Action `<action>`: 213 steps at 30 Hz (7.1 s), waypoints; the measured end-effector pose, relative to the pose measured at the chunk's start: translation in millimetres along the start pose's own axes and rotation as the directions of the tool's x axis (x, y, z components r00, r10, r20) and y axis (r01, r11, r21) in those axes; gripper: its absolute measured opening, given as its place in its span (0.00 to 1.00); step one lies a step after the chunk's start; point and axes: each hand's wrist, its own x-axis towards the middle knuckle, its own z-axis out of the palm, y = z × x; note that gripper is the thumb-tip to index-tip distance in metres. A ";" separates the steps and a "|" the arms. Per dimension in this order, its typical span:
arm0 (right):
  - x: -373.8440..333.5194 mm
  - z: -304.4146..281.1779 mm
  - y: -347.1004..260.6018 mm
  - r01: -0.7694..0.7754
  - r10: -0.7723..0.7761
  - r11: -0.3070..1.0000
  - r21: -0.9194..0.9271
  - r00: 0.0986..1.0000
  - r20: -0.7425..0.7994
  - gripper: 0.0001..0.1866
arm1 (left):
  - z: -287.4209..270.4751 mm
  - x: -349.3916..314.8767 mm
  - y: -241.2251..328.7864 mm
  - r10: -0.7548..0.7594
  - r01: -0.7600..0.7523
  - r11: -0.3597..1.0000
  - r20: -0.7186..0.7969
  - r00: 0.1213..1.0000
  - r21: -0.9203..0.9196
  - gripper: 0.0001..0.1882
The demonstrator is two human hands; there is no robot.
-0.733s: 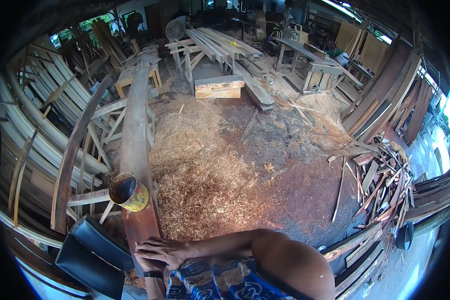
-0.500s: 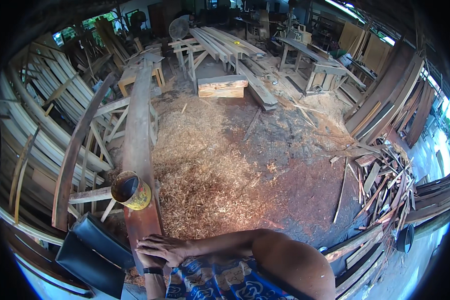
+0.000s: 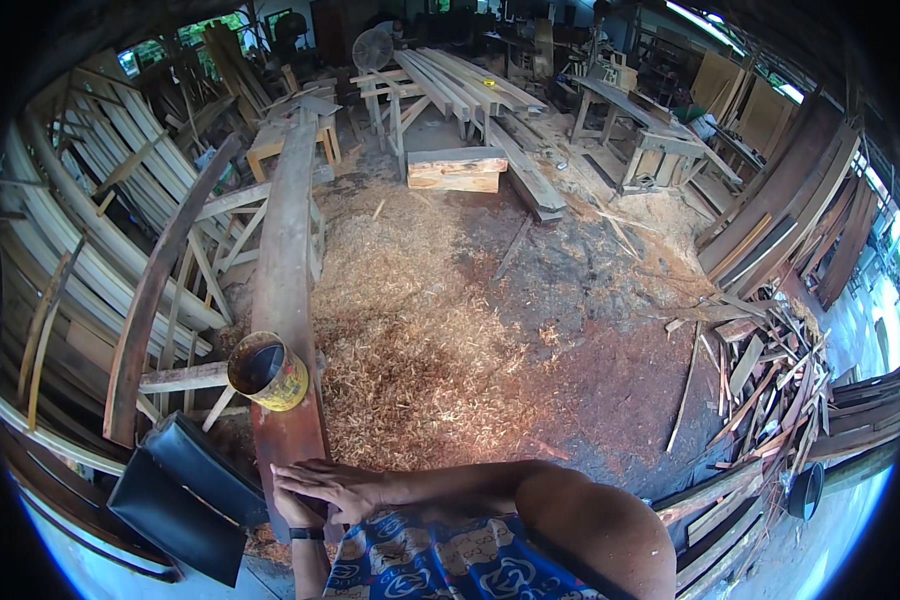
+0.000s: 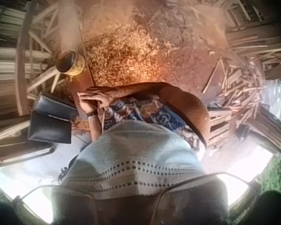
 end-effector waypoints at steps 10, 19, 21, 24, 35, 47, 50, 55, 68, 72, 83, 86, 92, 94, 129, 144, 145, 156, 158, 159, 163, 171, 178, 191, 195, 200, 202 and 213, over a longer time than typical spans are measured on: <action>-6.3 8.3 15.5 -0.415 0.430 0.897 0.152 0.898 -0.088 0.13 | 0.0 -4.6 6.3 0.278 -0.149 0.768 -0.115 0.954 0.623 0.36; -4.8 15.3 32.8 -0.408 0.427 0.873 0.269 0.904 -0.015 0.15 | 5.0 2.1 15.7 0.301 -0.191 0.745 -0.068 0.951 0.639 0.35; -4.9 11.9 28.2 -0.445 0.474 0.838 0.316 0.880 -0.017 0.17 | 4.2 6.0 17.7 0.311 -0.207 0.745 -0.056 0.949 0.635 0.35; -1.9 6.1 16.2 -0.359 0.381 0.921 0.153 0.911 -0.156 0.15 | 16.0 8.1 21.4 0.328 -0.227 0.754 -0.054 0.943 0.616 0.34; 16.6 -4.7 5.0 -0.462 0.589 0.798 0.388 0.734 -0.337 0.17 | 59.5 13.3 22.4 0.473 -0.341 0.720 -0.068 0.878 0.605 0.31; 8.2 -7.6 27.3 -0.290 0.569 -0.536 0.793 0.571 0.592 0.10 | 46.2 16.7 38.5 0.551 -0.517 0.332 0.282 0.785 0.789 0.27; 7.5 -8.2 29.1 -0.316 0.534 -0.575 0.755 0.554 0.639 0.16 | 45.2 21.6 46.8 0.560 -0.637 0.185 0.452 0.694 0.748 0.27; 7.2 2.4 36.5 -0.358 0.659 -0.379 0.853 0.542 0.521 0.15 | 46.4 10.9 60.7 0.538 -0.617 0.371 0.382 0.752 0.694 0.28; 20.9 6.8 2.5 -0.187 0.115 0.968 -0.168 0.923 -0.367 0.11 | 20.6 6.5 17.6 0.398 -0.287 0.786 -0.093 0.913 0.548 0.35; 24.8 1.9 1.8 -0.169 0.087 0.954 -0.246 0.945 -0.315 0.11 | 17.3 8.1 16.9 0.382 -0.263 0.774 -0.094 0.920 0.575 0.34; 22.2 15.6 10.1 -0.338 0.251 0.916 -0.216 0.903 -0.347 0.16 | 18.6 13.4 8.9 0.360 -0.206 0.766 -0.141 0.922 0.609 0.35; 5.6 27.4 50.5 -0.423 0.393 0.906 -0.016 0.855 -0.338 0.19 | 24.3 9.8 12.7 0.447 -0.256 0.696 -0.125 0.886 0.671 0.35; 21.6 14.2 9.0 -0.486 0.715 0.523 0.701 0.698 -0.050 0.17 | 25.5 0.6 24.1 0.474 -0.266 0.645 -0.103 0.874 0.716 0.34; 27.0 11.4 2.5 -0.495 0.739 0.452 0.742 0.673 -0.001 0.17 | 24.8 -2.0 26.3 0.512 -0.271 0.588 -0.092 0.854 0.762 0.34; 16.8 31.2 31.9 -0.565 0.596 0.768 0.301 0.802 -0.016 0.13 | 26.3 11.7 33.2 0.267 -0.277 0.960 -0.396 0.879 0.034 0.28; 17.9 30.2 28.2 -0.417 0.417 0.909 0.023 0.904 -0.098 0.20 | 37.9 -2.3 34.2 0.568 -0.407 0.746 -0.184 0.802 0.527 0.33; 18.3 28.9 26.9 -0.409 0.416 0.909 0.076 0.903 -0.107 0.21 | 39.2 -2.9 35.7 0.575 -0.414 0.737 -0.173 0.799 0.535 0.33; 32.0 25.6 9.2 -0.409 0.543 -0.252 0.877 0.691 0.478 0.15 | 45.5 -24.0 40.6 0.775 -0.741 0.264 0.322 0.545 0.618 0.28; 30.0 27.8 7.9 -0.485 0.593 -0.141 0.863 0.657 0.466 0.16 | 44.0 -30.0 44.2 0.748 -0.837 0.164 0.487 0.451 0.523 0.27; 29.0 27.5 7.5 -0.522 0.618 -0.083 0.849 0.641 0.455 0.16 | 42.8 -29.6 42.4 0.749 -0.836 0.165 0.484 0.452 0.524 0.27; 8.5 20.7 10.3 -0.631 0.690 0.365 0.685 0.677 0.255 0.18 | 41.5 -17.0 31.2 0.521 -0.458 0.761 -0.011 0.854 0.460 0.30; 28.1 8.2 -4.0 -0.132 0.107 0.982 -0.132 0.977 -0.183 0.12 | 41.4 -11.0 74.7 -0.254 0.052 0.883 -0.381 0.889 -0.466 0.18; 17.8 9.0 -2.6 -0.129 0.068 0.953 -0.274 0.973 -0.221 0.13 | -8.7 13.9 25.6 -0.297 0.175 0.833 -0.156 0.942 -0.526 0.14; 13.0 15.0 2.8 -0.236 0.171 0.951 -0.202 0.939 -0.297 0.14 | -5.1 14.7 17.2 -0.308 0.198 0.847 -0.153 0.939 -0.493 0.17; 11.0 23.6 7.8 -0.282 0.241 0.956 -0.077 0.910 -0.338 0.14 | 2.7 13.6 16.6 -0.248 0.099 0.879 -0.271 0.930 -0.467 0.17; 13.6 26.3 8.0 -0.316 0.272 0.947 -0.055 0.883 -0.383 0.17 | 14.2 12.8 22.0 -0.179 0.014 0.893 -0.326 0.928 -0.451 0.16; 14.1 32.5 8.4 -0.414 0.362 0.909 -0.039 0.835 -0.415 0.21 | 22.3 12.7 23.0 -0.115 -0.047 0.891 -0.325 0.939 -0.452 0.17; 10.4 48.2 26.0 -0.556 0.549 0.824 0.108 0.739 -0.390 0.24 | 41.7 9.6 18.5 0.119 -0.219 0.944 -0.364 0.924 -0.247 0.24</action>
